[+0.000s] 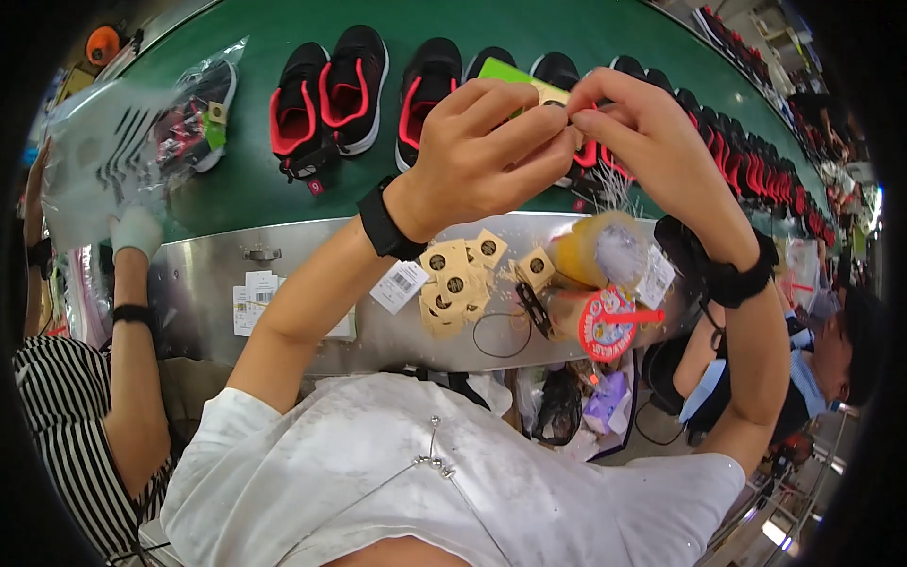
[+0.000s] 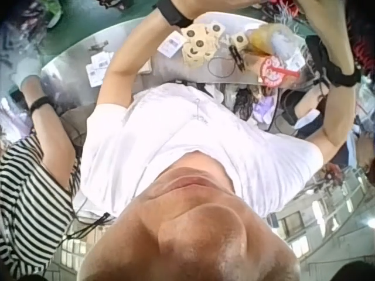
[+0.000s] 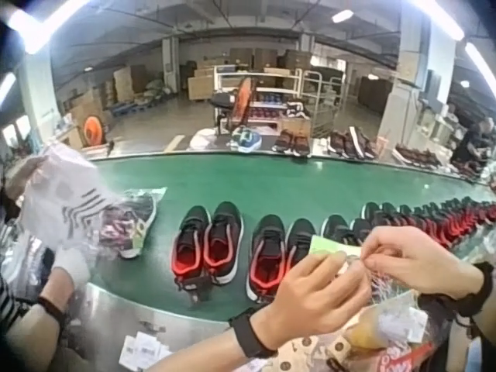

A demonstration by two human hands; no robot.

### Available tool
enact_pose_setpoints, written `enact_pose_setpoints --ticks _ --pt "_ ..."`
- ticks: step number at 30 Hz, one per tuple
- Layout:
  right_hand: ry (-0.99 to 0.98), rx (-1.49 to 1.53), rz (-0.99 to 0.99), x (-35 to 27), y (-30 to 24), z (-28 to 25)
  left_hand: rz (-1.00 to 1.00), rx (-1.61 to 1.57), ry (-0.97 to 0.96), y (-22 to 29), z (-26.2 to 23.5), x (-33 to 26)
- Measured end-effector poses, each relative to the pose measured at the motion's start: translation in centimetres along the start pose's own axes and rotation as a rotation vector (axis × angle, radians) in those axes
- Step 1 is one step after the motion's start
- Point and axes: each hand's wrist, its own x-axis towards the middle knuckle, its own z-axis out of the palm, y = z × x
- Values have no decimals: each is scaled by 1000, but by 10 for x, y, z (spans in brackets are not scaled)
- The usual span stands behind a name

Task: Attaching paper tags and labels to shoes and then packing them into bags.

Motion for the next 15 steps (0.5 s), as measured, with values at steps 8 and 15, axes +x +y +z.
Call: enact_pose_setpoints --ticks 8,15 --pt "83 -231 -381 159 22 43 -789 -235 -496 -76 -38 -22" --pt "389 -904 -537 267 42 86 -1122 214 -522 -188 -64 -144"
